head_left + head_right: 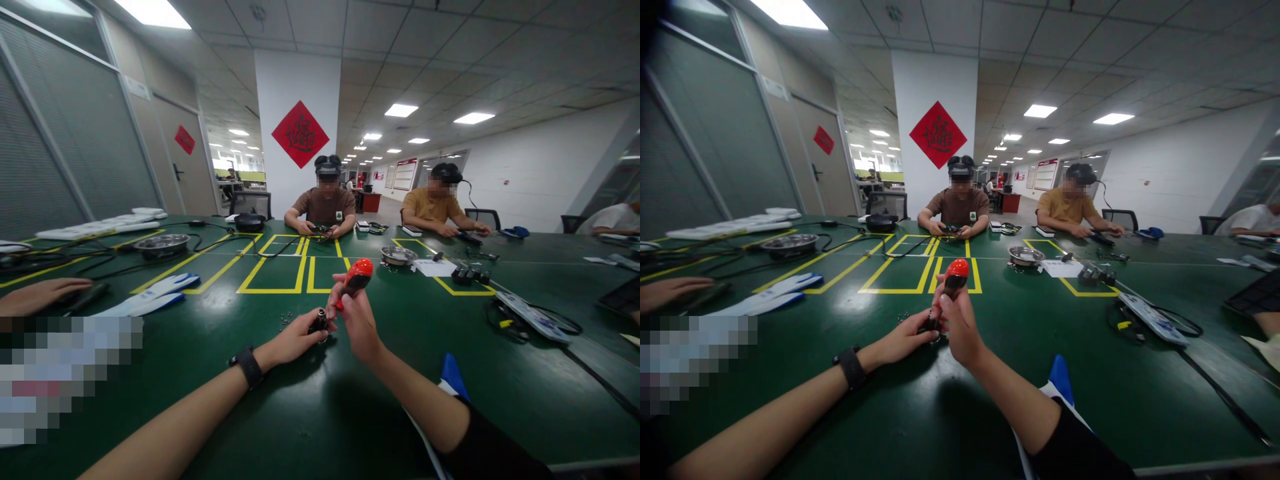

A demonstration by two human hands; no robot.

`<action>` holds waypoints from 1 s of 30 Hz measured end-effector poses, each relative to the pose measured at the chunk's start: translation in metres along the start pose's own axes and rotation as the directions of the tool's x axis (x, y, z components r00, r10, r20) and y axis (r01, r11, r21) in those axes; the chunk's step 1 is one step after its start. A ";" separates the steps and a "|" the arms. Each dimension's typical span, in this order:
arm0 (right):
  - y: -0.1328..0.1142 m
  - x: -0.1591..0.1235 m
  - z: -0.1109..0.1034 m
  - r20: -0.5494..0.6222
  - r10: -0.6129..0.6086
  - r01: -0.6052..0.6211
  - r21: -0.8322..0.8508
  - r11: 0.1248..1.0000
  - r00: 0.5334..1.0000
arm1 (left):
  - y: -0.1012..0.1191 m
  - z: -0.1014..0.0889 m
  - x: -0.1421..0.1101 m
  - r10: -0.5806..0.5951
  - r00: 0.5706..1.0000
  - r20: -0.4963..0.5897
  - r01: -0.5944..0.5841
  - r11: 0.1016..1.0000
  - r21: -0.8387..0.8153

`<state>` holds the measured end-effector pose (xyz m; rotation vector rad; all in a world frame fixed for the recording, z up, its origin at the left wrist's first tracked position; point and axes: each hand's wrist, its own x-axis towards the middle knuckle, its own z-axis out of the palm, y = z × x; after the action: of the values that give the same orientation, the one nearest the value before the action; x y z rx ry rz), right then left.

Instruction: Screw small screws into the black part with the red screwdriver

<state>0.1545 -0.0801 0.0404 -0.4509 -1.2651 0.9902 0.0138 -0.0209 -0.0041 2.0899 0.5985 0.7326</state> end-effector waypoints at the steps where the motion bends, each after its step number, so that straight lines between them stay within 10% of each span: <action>1: 0.000 -0.001 0.000 0.006 -0.001 0.001 0.010 1.000 1.000 | 0.000 0.000 0.000 0.005 1.000 0.001 -0.005 1.000 -0.003; 30: 0.003 0.000 -0.002 0.002 -0.063 0.063 0.000 0.998 0.998 | 0.002 0.000 -0.001 -0.026 1.000 0.004 0.026 1.000 -0.009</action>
<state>0.1552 -0.0781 0.0381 -0.4076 -1.2735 0.9378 0.0132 -0.0230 -0.0026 2.0709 0.6177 0.7147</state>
